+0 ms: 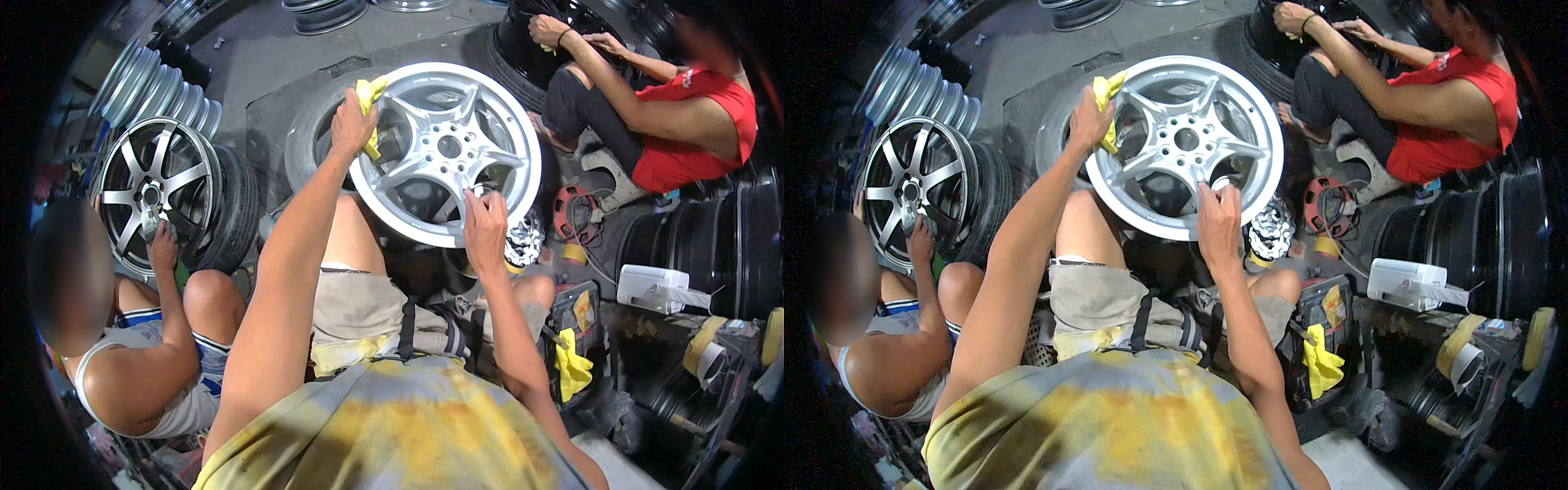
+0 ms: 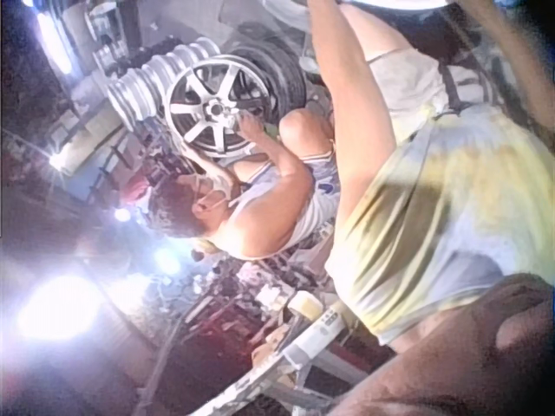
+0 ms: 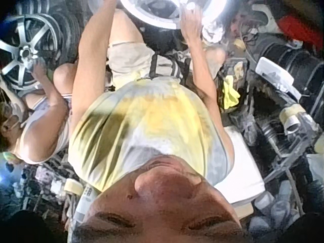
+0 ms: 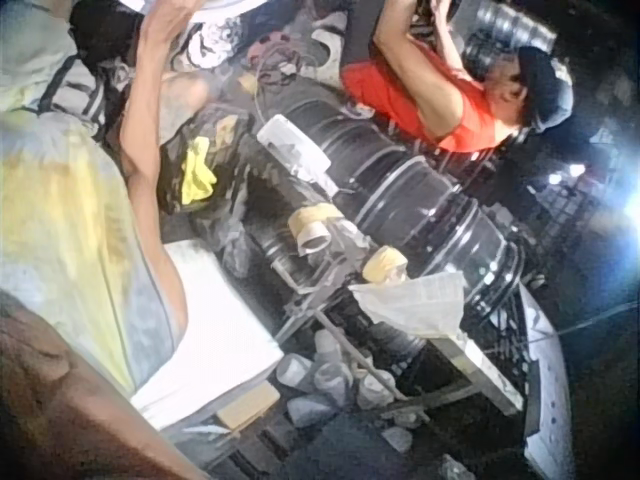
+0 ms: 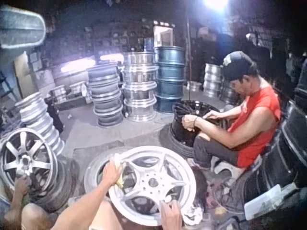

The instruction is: The person sits on the floor and wipes a silver car wheel with a yellow cloth. They clean the rim and spokes thoroughly, then apply a substance from a small packet to the wheel surface.

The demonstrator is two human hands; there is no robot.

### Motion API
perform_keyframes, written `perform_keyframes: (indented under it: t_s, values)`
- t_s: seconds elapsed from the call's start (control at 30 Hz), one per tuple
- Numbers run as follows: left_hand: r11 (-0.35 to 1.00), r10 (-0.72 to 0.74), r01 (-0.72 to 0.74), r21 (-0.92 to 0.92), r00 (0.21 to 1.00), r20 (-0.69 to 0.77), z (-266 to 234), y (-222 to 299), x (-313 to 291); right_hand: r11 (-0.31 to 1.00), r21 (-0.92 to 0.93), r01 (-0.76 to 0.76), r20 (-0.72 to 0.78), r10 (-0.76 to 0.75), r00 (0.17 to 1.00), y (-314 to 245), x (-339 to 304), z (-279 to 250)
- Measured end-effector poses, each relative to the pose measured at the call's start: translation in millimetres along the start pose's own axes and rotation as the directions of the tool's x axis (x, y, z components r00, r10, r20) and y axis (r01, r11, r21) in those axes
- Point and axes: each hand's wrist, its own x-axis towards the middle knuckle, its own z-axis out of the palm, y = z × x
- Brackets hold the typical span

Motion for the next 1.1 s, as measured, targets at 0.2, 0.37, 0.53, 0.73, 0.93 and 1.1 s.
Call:
perform_keyframes:
  t_s: [0.2, 0.37, 0.53, 0.73, 0.93, 1.1]
  values:
    - [1.0, -0.001, 0.001, 0.017, 1.0, -0.024, 0.3, -4.9, -1.2, 0.999, -0.001, -0.053, 0.012, 0.053, 0.999, -6.3, -3.8, 1.1]
    - [1.0, -0.02, 0.02, 0.021, 1.0, 0.003, -2.1, 2.4, -0.4, 0.999, -0.032, -0.02, -0.015, 0.019, 1.0, -4.5, 12.6, 5.2]
    - [0.998, 0.057, -0.056, 0.01, 0.996, -0.064, 2.2, -8.1, 2.2, 1.0, 0.002, -0.028, 0.032, 0.028, 0.999, -9.2, 8.3, -1.7]
    - [1.0, 0.024, -0.023, 0.02, 0.999, -0.026, 1.5, -6.7, 4.3, 0.858, 0.419, -0.295, 0.035, 0.31, 0.95, 16.4, 30.8, 8.9]
    - [1.0, -0.011, 0.011, 0.0, 1.0, 0.008, -3.1, 0.3, 0.7, 0.126, 0.796, -0.592, 0.481, 0.461, 0.745, 17.1, 40.2, -20.9]
    - [1.0, 0.014, -0.014, 0.019, 1.0, -0.008, -0.7, -4.6, 3.3, 0.249, 0.77, -0.588, 0.464, 0.414, 0.783, 9.2, 37.1, -31.1]
